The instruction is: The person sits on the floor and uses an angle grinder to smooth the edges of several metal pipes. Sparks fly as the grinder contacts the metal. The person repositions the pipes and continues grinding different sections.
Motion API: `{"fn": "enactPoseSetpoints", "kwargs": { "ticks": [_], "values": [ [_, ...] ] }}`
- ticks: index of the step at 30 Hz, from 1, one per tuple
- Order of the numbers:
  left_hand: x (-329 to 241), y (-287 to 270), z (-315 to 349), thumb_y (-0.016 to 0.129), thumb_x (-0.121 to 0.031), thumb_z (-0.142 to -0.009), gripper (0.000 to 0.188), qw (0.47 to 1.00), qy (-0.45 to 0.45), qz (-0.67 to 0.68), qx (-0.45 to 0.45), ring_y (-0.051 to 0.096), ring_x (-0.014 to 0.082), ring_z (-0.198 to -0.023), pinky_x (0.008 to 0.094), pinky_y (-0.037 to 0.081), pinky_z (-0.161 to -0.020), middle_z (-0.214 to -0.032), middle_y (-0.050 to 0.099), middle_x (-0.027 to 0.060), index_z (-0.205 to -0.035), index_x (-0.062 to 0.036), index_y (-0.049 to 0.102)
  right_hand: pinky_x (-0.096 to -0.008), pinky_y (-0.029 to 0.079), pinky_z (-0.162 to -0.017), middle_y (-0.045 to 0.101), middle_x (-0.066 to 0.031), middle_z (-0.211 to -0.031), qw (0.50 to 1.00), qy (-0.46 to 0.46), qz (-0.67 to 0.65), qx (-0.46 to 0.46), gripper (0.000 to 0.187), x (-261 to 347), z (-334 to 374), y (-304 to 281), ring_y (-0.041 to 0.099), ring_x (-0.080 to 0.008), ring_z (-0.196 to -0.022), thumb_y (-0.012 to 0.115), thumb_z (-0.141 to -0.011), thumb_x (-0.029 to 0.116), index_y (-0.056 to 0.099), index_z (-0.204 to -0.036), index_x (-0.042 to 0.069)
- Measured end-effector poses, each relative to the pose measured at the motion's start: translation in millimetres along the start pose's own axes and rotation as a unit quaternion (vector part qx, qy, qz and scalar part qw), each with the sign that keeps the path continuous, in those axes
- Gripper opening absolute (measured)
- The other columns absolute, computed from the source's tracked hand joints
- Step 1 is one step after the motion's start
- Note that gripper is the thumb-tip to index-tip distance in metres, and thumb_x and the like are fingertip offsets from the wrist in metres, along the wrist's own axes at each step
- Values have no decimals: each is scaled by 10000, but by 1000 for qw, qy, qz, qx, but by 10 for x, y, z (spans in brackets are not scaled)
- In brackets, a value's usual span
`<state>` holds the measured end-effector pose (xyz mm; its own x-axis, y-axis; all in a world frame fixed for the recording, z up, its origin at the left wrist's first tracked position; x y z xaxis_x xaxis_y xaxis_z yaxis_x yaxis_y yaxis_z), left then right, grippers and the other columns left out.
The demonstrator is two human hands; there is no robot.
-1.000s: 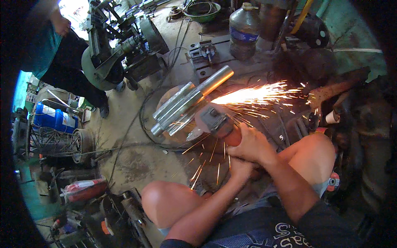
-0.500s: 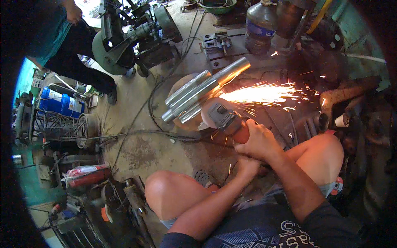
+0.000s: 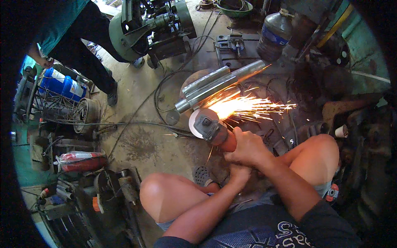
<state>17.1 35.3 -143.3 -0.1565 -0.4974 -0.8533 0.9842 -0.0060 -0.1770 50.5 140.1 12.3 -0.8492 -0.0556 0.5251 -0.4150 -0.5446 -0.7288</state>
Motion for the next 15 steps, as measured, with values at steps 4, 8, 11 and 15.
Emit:
{"fn": "enactPoseSetpoints", "kwargs": {
  "ticks": [4, 8, 11, 15],
  "values": [
    [380, 131, -98, 611, -253, -1009, 570, 997, -13, 74, -17, 502, 247, -1362, 412, 428, -1117, -1439, 521, 115, -1488, -36, 390, -526, 573, -854, 712, -261, -966, 1000, -3, 9, 12, 650, 67, 1, 29, 713, -451, -950, 839, -660, 425, 552, -1084, 25],
    [-15, 31, -44, 626, -177, -996, 554, 969, 226, 17, -101, 507, 241, -1354, 406, 430, -1119, -1423, 525, 110, -1475, -33, 388, -511, 586, -879, 725, -249, -1012, 1000, 5, 15, 22, 654, 34, 10, 5, 725, -427, -994, 823, -682, 432, 558, -1096, 1],
    [-59, 61, -41, 675, -155, -959, 571, 975, 93, 191, -59, 536, 243, -1320, 414, 449, -1095, -1388, 549, 112, -1449, -24, 411, -516, 583, -881, 725, -254, -1010, 1000, 21, 7, 20, 648, -46, 17, -41, 725, -428, -994, 821, -677, 430, 560, -1089, 4],
    [-245, 21, -83, 657, -186, -983, 506, 991, 51, 124, -16, 533, 222, -1293, 391, 459, -1070, -1355, 559, 95, -1421, -31, 456, -520, 574, -857, 713, -274, -946, 999, 24, -9, -22, 632, -183, 43, -137, 714, -455, -951, 834, -651, 411, 559, -1053, 9]
  ]
}}
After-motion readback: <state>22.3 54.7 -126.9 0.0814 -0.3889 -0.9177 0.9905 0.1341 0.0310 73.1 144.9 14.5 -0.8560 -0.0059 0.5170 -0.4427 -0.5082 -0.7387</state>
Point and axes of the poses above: each hand's wrist, its own z-axis away from the middle knuckle, its own y-axis out of the palm, x = y × z, the point moved 7 cm from there along -z, towards the middle knuckle
